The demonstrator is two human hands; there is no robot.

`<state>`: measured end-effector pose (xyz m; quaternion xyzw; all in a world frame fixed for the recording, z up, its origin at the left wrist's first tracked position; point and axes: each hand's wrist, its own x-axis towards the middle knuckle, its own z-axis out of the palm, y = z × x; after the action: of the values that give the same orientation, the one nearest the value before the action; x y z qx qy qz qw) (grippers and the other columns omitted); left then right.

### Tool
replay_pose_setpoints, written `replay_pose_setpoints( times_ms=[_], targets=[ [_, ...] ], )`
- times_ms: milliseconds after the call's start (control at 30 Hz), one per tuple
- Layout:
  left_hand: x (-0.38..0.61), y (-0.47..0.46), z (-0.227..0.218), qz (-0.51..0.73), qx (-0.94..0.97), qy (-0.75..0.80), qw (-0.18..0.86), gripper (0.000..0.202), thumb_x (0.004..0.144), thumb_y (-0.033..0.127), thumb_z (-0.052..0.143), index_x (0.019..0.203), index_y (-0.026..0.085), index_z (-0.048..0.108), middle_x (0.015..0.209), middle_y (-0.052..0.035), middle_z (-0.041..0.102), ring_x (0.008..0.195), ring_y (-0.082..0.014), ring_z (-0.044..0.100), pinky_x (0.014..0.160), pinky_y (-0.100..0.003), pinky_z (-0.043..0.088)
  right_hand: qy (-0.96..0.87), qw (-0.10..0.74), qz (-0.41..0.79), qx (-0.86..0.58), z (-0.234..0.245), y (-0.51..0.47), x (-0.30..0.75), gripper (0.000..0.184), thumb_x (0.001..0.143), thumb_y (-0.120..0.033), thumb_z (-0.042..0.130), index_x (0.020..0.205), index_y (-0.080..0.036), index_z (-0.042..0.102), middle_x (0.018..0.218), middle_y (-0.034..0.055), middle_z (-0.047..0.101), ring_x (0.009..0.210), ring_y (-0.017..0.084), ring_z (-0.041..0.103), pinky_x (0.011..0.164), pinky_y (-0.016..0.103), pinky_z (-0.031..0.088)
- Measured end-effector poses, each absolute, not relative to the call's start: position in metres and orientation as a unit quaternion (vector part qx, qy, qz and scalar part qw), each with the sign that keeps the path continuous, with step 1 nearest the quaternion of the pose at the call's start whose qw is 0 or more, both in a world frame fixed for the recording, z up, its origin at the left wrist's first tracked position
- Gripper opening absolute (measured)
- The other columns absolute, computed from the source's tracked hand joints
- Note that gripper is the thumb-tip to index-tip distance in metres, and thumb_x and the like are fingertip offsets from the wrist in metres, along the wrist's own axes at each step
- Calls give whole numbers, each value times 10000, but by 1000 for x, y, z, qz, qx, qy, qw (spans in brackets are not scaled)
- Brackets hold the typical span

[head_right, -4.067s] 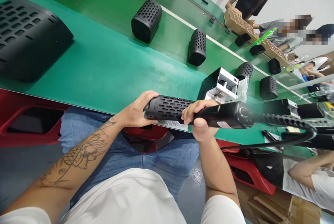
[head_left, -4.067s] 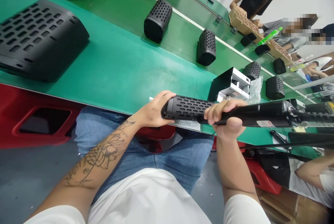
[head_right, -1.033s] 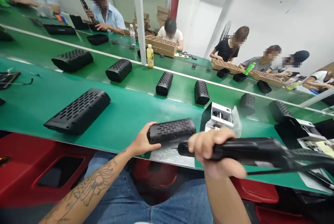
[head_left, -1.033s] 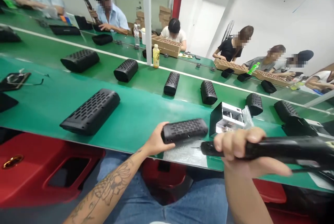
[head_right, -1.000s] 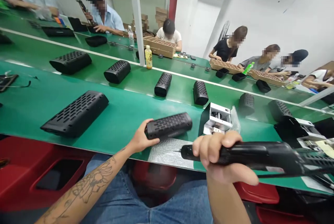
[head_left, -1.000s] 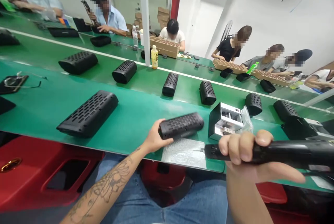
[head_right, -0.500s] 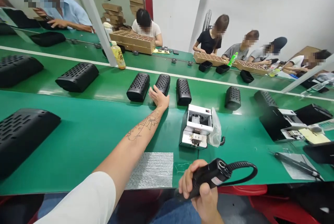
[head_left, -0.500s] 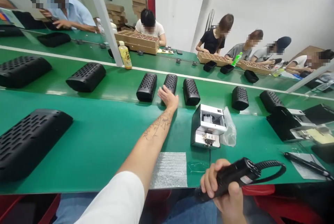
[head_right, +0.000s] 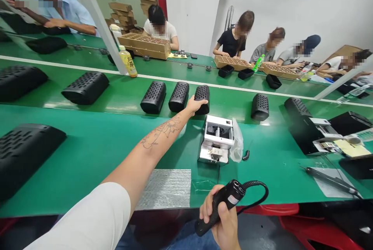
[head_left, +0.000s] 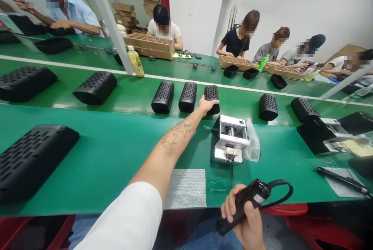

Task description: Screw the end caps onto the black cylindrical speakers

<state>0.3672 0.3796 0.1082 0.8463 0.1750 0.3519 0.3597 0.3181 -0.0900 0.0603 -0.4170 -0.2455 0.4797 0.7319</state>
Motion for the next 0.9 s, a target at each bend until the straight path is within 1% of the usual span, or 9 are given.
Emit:
replay_pose_setpoints(
  times_ms=[67, 133, 300, 367, 433, 533, 700, 800, 900],
  targets=[
    [313, 370, 115, 368, 806, 235, 400, 663, 1183, 327, 686, 1796, 170, 489, 1628, -225, 765, 1363, -245, 815, 1175, -540, 648, -237, 731, 476, -428, 59, -98, 320, 411, 1052, -718, 732, 1193, -331, 732, 759, -23, 642, 574, 160, 598, 649, 356, 562],
    [242, 352, 124, 387, 762, 286, 433, 860, 1110, 413, 781, 1864, 209, 420, 1727, -223, 701, 1445, -280, 796, 1219, -542, 661, -227, 727, 483, -432, 56, -104, 321, 410, 1037, -713, 754, 1187, -332, 741, 770, -16, 650, 589, 172, 625, 665, 382, 588],
    [24, 277, 152, 403, 732, 331, 437, 1478, 692, 655, 1075, 1904, 159, 390, 1820, -223, 615, 1658, -482, 647, 1379, -618, 566, -234, 726, 495, -416, 52, -101, 314, 383, 1018, -660, 794, 1183, -315, 772, 751, -3, 672, 570, 189, 651, 635, 395, 596],
    [-56, 250, 159, 369, 727, 424, 395, 1471, 651, 650, 1100, 1895, 217, 444, 1817, -162, 638, 1676, -480, 629, 1416, -599, 521, -241, 725, 501, -407, 56, -92, 307, 401, 997, -659, 824, 1164, -298, 779, 731, -5, 672, 561, 187, 646, 621, 389, 593],
    [-119, 231, 159, 326, 704, 516, 363, 1423, 677, 663, 1074, 1895, 260, 460, 1765, -123, 696, 1604, -470, 699, 1371, -606, 570, -240, 726, 503, -402, 64, -80, 297, 427, 979, -663, 850, 1154, -281, 776, 725, -13, 668, 562, 174, 635, 622, 376, 589],
    [-178, 218, 153, 291, 668, 597, 335, 1449, 644, 670, 1068, 1894, 253, 466, 1688, -121, 761, 1500, -457, 777, 1301, -598, 630, -233, 732, 504, -394, 77, -61, 276, 453, 967, -660, 876, 1153, -264, 757, 724, -29, 657, 572, 153, 620, 638, 353, 578],
    [-218, 215, 144, 255, 658, 646, 290, 1431, 643, 675, 1043, 1888, 252, 478, 1632, -125, 798, 1437, -449, 808, 1297, -614, 621, -237, 723, 538, -363, 85, -37, 237, 451, 985, -644, 873, 1157, -256, 723, 736, -44, 671, 573, 144, 639, 647, 350, 603],
    [-235, 219, 139, 203, 681, 658, 251, 1352, 703, 679, 988, 1879, 227, 496, 1685, -163, 756, 1489, -485, 771, 1298, -602, 617, -247, 721, 547, -348, 83, -30, 227, 465, 987, -672, 862, 1152, -259, 724, 712, -50, 678, 524, 136, 619, 599, 339, 599],
    [-242, 231, 133, 156, 719, 657, 163, 1177, 771, 607, 901, 1813, 160, 585, 1832, -234, 599, 1645, -540, 632, 1377, -631, 539, -279, 719, 542, -334, 79, -28, 233, 503, 993, -721, 838, 1187, -266, 747, 701, -41, 704, 488, 138, 599, 580, 346, 596]
  ],
)
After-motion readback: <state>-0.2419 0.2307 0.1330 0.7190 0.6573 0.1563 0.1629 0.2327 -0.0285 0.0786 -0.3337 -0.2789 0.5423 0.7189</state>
